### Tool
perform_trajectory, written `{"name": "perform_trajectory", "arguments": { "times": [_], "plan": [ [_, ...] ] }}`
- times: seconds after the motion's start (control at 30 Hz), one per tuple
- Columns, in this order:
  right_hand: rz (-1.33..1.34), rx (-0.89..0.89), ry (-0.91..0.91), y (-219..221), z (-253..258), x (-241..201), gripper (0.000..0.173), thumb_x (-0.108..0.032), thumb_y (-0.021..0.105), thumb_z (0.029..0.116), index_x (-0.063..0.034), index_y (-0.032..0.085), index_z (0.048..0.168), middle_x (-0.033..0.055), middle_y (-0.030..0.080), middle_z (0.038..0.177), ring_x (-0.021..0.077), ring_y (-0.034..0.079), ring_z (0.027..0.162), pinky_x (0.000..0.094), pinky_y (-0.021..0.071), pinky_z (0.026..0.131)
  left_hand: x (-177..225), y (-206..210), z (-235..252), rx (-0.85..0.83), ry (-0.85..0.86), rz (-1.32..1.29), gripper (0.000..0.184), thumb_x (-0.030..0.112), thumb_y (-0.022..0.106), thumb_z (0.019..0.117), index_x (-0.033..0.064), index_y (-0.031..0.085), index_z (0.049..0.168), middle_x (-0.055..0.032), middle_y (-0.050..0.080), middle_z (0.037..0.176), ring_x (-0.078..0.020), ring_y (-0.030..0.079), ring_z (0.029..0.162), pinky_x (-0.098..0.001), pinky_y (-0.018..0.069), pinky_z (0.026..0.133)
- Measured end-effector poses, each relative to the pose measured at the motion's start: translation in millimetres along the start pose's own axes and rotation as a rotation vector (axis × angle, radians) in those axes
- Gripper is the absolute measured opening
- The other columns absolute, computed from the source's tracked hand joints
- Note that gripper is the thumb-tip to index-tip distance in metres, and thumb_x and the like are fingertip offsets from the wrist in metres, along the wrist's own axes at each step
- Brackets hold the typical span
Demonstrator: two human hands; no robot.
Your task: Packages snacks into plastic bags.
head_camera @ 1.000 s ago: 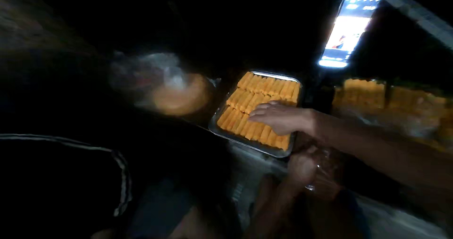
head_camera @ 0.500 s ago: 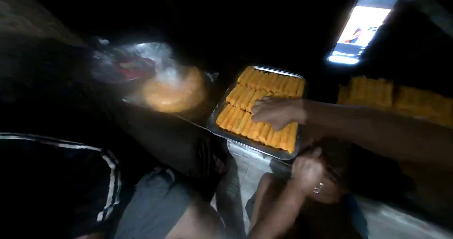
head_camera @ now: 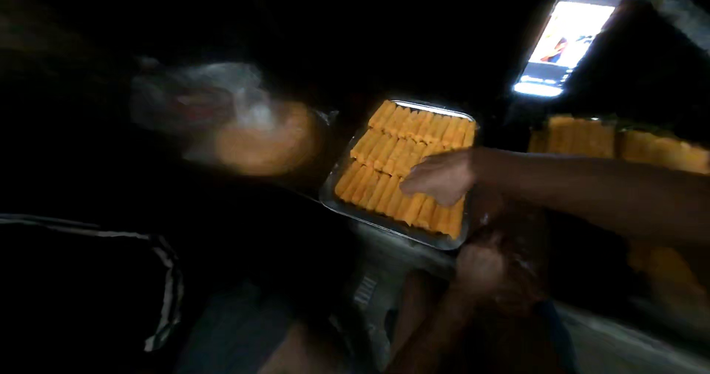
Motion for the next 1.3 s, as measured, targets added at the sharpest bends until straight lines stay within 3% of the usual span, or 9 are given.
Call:
{"name": "perform_trajectory", "arguments": {
  "times": [0.07, 0.2, 0.33, 0.5, 0.63, 0.7, 0.8, 0.97, 1.3],
  "plan": [
    [0.007, 0.027, 0.023, 3, -1, 2, 0.065, 0.004, 0.077, 0.078, -0.0079, 0.058, 0.138, 0.0182, 0.064, 0.128, 0.04, 0.059, 0.122, 0.0598, 0.0453, 0.103, 3, -7, 1, -0.225, -0.136, -0.002, 0.042, 0.014, 0.048, 0.1054, 0.0039, 0.054, 0.146, -0.0125, 0.048, 0.156, -0.0301, 0.051, 0.139, -0.0471, 0.0405, 0.115],
    [-0.083, 0.0, 0.048, 4, 4, 3, 0.049, -0.004, 0.079, 0.08, -0.0022, 0.065, 0.127, 0.0181, 0.064, 0.128, 0.0392, 0.057, 0.124, 0.0575, 0.0454, 0.103, -3, 3, -3, 0.17, 0.094, 0.049, 0.024, 0.007, 0.063, 0.095, 0.0005, 0.074, 0.116, -0.0152, 0.069, 0.129, -0.0321, 0.071, 0.108, -0.0478, 0.0594, 0.088],
    [-0.081, -0.057, 0.065, 1, 2, 2, 0.051, -0.007, 0.08, 0.0803, -0.0018, 0.065, 0.129, 0.0194, 0.065, 0.124, 0.04, 0.06, 0.12, 0.0588, 0.0469, 0.1, 3, -7, 3, -0.263, -0.189, 0.007, 0.044, 0.014, 0.045, 0.1064, 0.0065, 0.05, 0.15, -0.0116, 0.046, 0.157, -0.0309, 0.051, 0.139, -0.0494, 0.0403, 0.114],
    [-0.01, -0.088, 0.116, -1, -5, 1, 0.059, -0.004, 0.079, 0.0817, -0.0069, 0.059, 0.137, 0.0214, 0.068, 0.112, 0.0411, 0.066, 0.106, 0.06, 0.0522, 0.088, -1, 2, -4, 0.261, 0.19, 0.073, 0.018, 0.003, 0.069, 0.0885, 0.0021, 0.076, 0.105, -0.0143, 0.071, 0.122, -0.0311, 0.073, 0.101, -0.0465, 0.0614, 0.082],
    [0.006, -0.092, 0.15, 0, -7, 1, 0.059, -0.005, 0.079, 0.0817, -0.0057, 0.057, 0.137, 0.021, 0.068, 0.109, 0.0412, 0.066, 0.103, 0.0612, 0.0528, 0.084, 1, 0, 4, -0.156, -0.075, 0.083, 0.04, 0.013, 0.049, 0.1041, 0.0049, 0.058, 0.142, -0.0116, 0.052, 0.153, -0.0302, 0.055, 0.135, -0.0478, 0.0453, 0.11],
    [-0.007, -0.116, 0.153, 1, -5, 3, 0.051, -0.007, 0.079, 0.0823, -0.0039, 0.061, 0.13, 0.0199, 0.068, 0.108, 0.04, 0.066, 0.103, 0.0602, 0.052, 0.086, 2, -3, 1, 0.024, 0.007, 0.08, 0.032, 0.011, 0.056, 0.0998, 0.0017, 0.068, 0.128, -0.0156, 0.063, 0.139, -0.0322, 0.066, 0.121, -0.0482, 0.0543, 0.099],
    [-0.033, -0.133, 0.137, 3, -2, 5, 0.04, -0.01, 0.079, 0.0819, -0.0028, 0.07, 0.12, 0.0188, 0.069, 0.112, 0.0387, 0.065, 0.107, 0.0601, 0.0518, 0.088, 3, -3, 1, -0.113, -0.061, 0.03, 0.039, 0.012, 0.045, 0.1054, 0.0013, 0.059, 0.14, -0.0152, 0.054, 0.15, -0.0328, 0.057, 0.132, -0.0486, 0.0451, 0.11],
    [-0.047, -0.119, 0.093, 0, -7, -1, 0.042, -0.011, 0.08, 0.0829, -0.0028, 0.067, 0.122, 0.0198, 0.068, 0.109, 0.0392, 0.065, 0.107, 0.059, 0.0502, 0.089, 0, 3, -4, 0.288, 0.222, 0.091, 0.018, 0.005, 0.066, 0.0914, 0.0005, 0.076, 0.105, -0.0148, 0.07, 0.125, -0.0316, 0.072, 0.107, -0.0461, 0.0601, 0.088],
    [0.002, -0.08, 0.1, -6, -17, 4, 0.038, -0.013, 0.081, 0.084, 0.0021, 0.07, 0.117, 0.0215, 0.066, 0.121, 0.0398, 0.059, 0.12, 0.0585, 0.0438, 0.103, 2, -1, -7, 0.263, 0.175, 0.071, 0.02, 0.004, 0.067, 0.0902, 0.0009, 0.076, 0.108, -0.0156, 0.071, 0.123, -0.0327, 0.073, 0.102, -0.0472, 0.061, 0.083]
  ]
}}
Point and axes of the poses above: each hand's wrist, its own z-axis towards the middle knuckle, its own y-axis out of the palm, x = y × z, the point moved 6 cm from there along z, towards the middle knuckle
